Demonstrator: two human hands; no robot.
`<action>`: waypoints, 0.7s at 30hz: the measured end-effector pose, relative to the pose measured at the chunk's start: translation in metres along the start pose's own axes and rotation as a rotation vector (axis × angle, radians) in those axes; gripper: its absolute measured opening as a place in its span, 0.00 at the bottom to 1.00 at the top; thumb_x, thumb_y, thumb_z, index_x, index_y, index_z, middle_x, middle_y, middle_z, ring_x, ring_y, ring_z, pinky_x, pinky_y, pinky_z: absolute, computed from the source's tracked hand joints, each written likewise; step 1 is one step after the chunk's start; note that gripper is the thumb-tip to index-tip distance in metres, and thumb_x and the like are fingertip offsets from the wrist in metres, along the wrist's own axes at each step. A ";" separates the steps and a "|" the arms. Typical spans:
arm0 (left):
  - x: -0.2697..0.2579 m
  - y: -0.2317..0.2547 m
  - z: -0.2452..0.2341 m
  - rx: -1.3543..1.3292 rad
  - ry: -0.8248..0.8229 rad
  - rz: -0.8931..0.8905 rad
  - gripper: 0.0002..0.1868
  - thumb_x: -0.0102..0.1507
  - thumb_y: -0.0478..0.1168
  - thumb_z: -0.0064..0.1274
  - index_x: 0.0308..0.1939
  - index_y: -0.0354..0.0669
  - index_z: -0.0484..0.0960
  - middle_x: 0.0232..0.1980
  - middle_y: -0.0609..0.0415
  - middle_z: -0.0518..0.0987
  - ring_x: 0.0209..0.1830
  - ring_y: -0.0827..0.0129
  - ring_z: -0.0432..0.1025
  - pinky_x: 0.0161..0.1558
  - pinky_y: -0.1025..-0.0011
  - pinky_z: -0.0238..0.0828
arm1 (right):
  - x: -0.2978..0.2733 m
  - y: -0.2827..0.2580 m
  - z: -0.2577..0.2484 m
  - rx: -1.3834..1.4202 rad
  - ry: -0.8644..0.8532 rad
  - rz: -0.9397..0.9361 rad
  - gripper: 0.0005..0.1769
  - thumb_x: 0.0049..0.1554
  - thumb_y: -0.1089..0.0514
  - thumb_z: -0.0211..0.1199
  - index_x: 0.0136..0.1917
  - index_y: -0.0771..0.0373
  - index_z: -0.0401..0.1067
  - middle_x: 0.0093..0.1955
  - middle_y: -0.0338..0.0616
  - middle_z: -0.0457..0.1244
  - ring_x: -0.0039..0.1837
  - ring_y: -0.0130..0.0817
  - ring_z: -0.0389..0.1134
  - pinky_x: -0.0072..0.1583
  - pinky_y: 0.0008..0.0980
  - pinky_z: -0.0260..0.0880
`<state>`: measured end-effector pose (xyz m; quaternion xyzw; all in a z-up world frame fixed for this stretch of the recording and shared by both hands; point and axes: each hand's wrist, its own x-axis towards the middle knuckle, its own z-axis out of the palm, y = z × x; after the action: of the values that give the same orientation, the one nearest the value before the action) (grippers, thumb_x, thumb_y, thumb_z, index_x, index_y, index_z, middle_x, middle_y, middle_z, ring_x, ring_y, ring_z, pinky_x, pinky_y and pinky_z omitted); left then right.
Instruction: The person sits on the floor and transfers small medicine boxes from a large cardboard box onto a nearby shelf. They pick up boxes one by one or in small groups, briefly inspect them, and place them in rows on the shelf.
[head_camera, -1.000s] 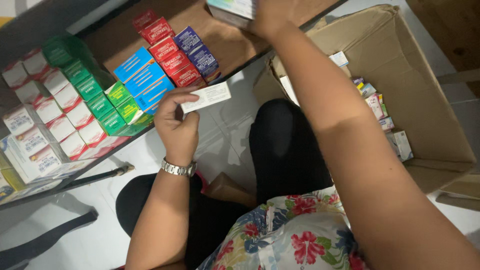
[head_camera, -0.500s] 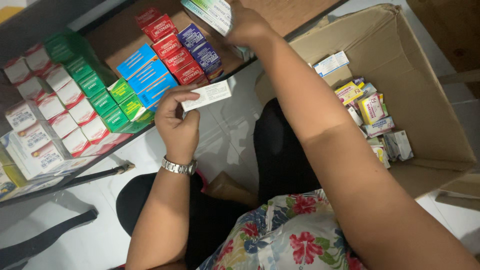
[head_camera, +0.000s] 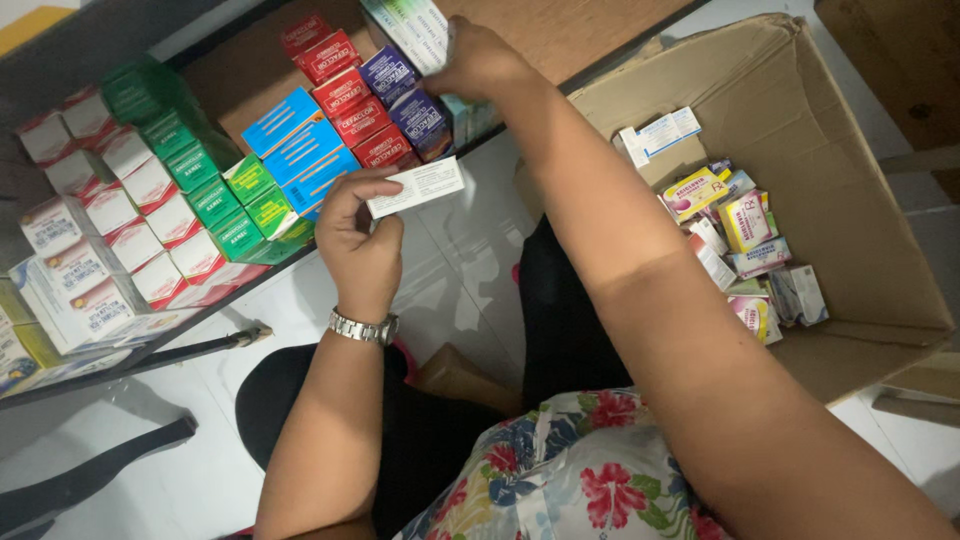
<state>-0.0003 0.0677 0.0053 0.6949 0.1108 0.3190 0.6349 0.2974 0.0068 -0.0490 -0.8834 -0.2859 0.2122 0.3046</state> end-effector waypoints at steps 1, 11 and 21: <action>0.000 0.000 0.000 0.007 0.003 -0.007 0.20 0.53 0.17 0.43 0.43 0.36 0.80 0.55 0.49 0.79 0.56 0.67 0.74 0.57 0.74 0.73 | 0.000 0.002 0.002 0.018 0.006 -0.041 0.47 0.43 0.47 0.78 0.69 0.68 0.63 0.58 0.55 0.69 0.59 0.44 0.73 0.60 0.35 0.73; 0.001 -0.005 -0.002 0.011 0.025 0.004 0.19 0.53 0.17 0.44 0.43 0.37 0.79 0.55 0.50 0.80 0.56 0.68 0.74 0.58 0.74 0.72 | -0.017 0.027 -0.001 0.348 -0.056 -0.292 0.45 0.48 0.53 0.73 0.75 0.64 0.60 0.65 0.51 0.69 0.66 0.41 0.71 0.65 0.33 0.69; 0.004 -0.019 -0.001 -0.054 0.071 -0.026 0.19 0.54 0.17 0.45 0.44 0.37 0.79 0.55 0.51 0.80 0.56 0.69 0.75 0.58 0.74 0.73 | -0.025 0.025 0.016 0.190 0.025 -0.121 0.43 0.57 0.41 0.66 0.75 0.66 0.56 0.62 0.58 0.68 0.64 0.47 0.71 0.63 0.37 0.69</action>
<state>0.0067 0.0743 -0.0114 0.6644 0.1336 0.3382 0.6530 0.2795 -0.0184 -0.0719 -0.8342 -0.3133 0.2088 0.4028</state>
